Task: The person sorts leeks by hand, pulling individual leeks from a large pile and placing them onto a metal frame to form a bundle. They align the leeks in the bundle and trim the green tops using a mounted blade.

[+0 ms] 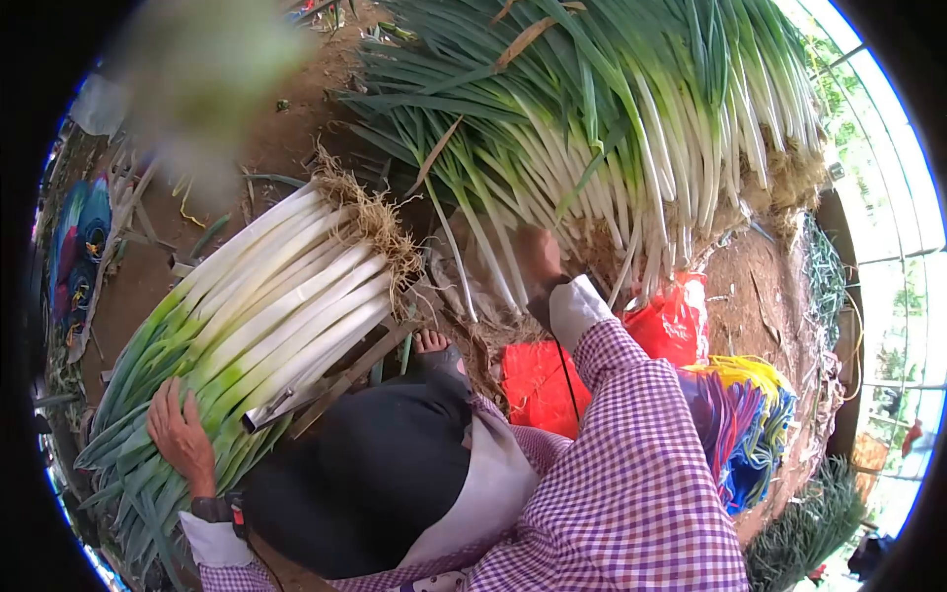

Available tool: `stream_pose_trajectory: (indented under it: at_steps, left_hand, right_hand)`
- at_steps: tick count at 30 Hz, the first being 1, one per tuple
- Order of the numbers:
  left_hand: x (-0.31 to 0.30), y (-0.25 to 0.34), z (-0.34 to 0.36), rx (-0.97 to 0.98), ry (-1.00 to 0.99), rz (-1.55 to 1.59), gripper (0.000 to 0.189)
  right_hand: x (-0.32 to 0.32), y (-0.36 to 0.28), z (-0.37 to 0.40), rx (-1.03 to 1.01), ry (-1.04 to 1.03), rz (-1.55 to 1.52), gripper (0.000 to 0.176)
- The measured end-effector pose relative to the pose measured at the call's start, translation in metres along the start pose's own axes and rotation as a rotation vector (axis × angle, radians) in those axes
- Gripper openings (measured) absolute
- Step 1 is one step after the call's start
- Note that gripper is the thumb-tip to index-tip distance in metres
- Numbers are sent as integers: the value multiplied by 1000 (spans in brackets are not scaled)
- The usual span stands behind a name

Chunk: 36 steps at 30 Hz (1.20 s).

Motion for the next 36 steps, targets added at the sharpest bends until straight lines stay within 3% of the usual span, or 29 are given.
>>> stream_pose_trajectory:
  at_steps: [2,8,13,17,19,22,23,26,27,29,32,36]
  left_hand:
    - [-1,2,-1,-4,-23,7,35]
    - [5,-1,-2,5,-46,-11,36]
    - [4,1,-3,-7,-76,-2,37]
    - [6,0,-3,-12,-86,-12,38]
    - [7,-1,-2,-11,-85,-20,38]
    - [6,-1,-2,-3,-80,-36,38]
    - [4,0,-2,3,-77,-38,38]
    - [7,-1,-1,14,-61,-53,39]
    - [9,-3,0,19,-57,-58,39]
    - [12,-5,0,29,-58,-64,39]
    - [14,-8,1,38,-64,-68,39]
    - [16,-9,2,35,-58,-79,40]
  right_hand:
    - [20,33,4,104,-80,244,36]
    - [94,109,-5,-161,26,175,35]
    - [104,100,-3,45,71,9,46]
    - [82,34,15,-104,237,104,53]
    - [98,31,12,-175,173,300,60]
    - [100,37,12,11,150,189,61]
    - [91,35,13,37,224,132,71]
    - [90,55,5,62,85,-4,71]
    - [93,74,-2,26,91,78,61]
    - [98,95,-18,70,-96,33,53]
    - [93,98,-20,-53,-157,-121,42]
    - [76,75,-15,-52,-213,-22,39]
Point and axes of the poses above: each hand's wrist, its own z-axis away from the middle knuckle, its own x-axis out of the palm, y = z × x, the point moved 8 cm from there along -z, towards the middle knuckle, and after that the axes turned 5 degrees about -z, right-handed, at the moved point
